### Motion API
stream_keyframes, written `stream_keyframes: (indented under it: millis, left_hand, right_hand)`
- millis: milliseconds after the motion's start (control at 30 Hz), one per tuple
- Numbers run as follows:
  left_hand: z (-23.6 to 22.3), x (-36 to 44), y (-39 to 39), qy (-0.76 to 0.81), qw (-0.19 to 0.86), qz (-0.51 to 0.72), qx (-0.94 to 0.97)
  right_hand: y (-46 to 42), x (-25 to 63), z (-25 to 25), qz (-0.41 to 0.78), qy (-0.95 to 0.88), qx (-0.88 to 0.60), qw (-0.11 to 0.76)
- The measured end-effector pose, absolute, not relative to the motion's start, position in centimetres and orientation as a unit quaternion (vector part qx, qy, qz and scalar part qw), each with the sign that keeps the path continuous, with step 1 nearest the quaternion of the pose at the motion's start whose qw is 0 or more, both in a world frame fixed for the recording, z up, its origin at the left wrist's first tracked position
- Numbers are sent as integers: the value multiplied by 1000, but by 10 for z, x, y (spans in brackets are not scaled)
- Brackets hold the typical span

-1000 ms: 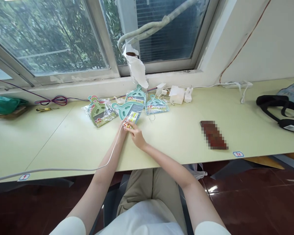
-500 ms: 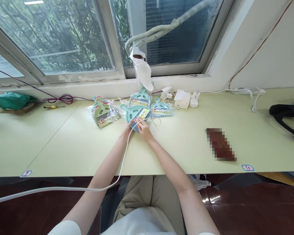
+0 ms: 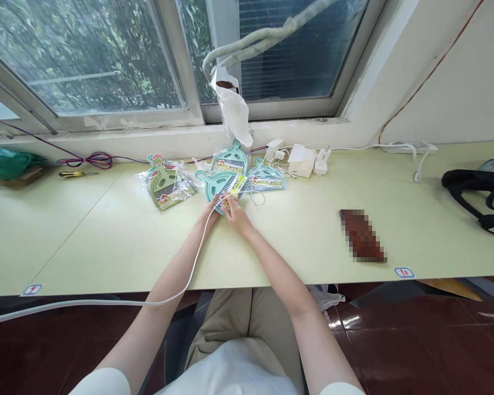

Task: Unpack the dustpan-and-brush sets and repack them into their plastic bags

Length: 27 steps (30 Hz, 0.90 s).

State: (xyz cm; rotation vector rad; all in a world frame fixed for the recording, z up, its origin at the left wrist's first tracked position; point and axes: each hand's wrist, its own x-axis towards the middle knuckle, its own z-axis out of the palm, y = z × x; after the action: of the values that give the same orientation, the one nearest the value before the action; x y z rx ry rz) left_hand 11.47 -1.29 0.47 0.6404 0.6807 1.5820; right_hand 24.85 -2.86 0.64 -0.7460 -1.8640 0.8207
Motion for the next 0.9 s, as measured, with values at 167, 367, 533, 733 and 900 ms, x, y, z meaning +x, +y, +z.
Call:
stream_keyframes:
  millis: [167, 367, 533, 733, 900]
  left_hand:
    - [-1, 112, -9, 337, 606, 671, 262]
    - [-9, 109, -4, 345, 619, 664, 239]
    - [-5, 112, -6, 344, 641, 641, 246]
    - [9, 113, -14, 329, 668, 617, 257]
    - [16, 103, -15, 334, 678, 603, 255]
  right_hand:
    - [-30, 248, 10, 334, -741, -316, 489]
    - [-21, 259, 9, 288, -607, -416, 612]
    - [-3, 267, -3, 509, -417, -458, 598]
    - [0, 267, -2, 657, -334, -393, 550]
    - [0, 271, 3, 683, -280, -391, 550]
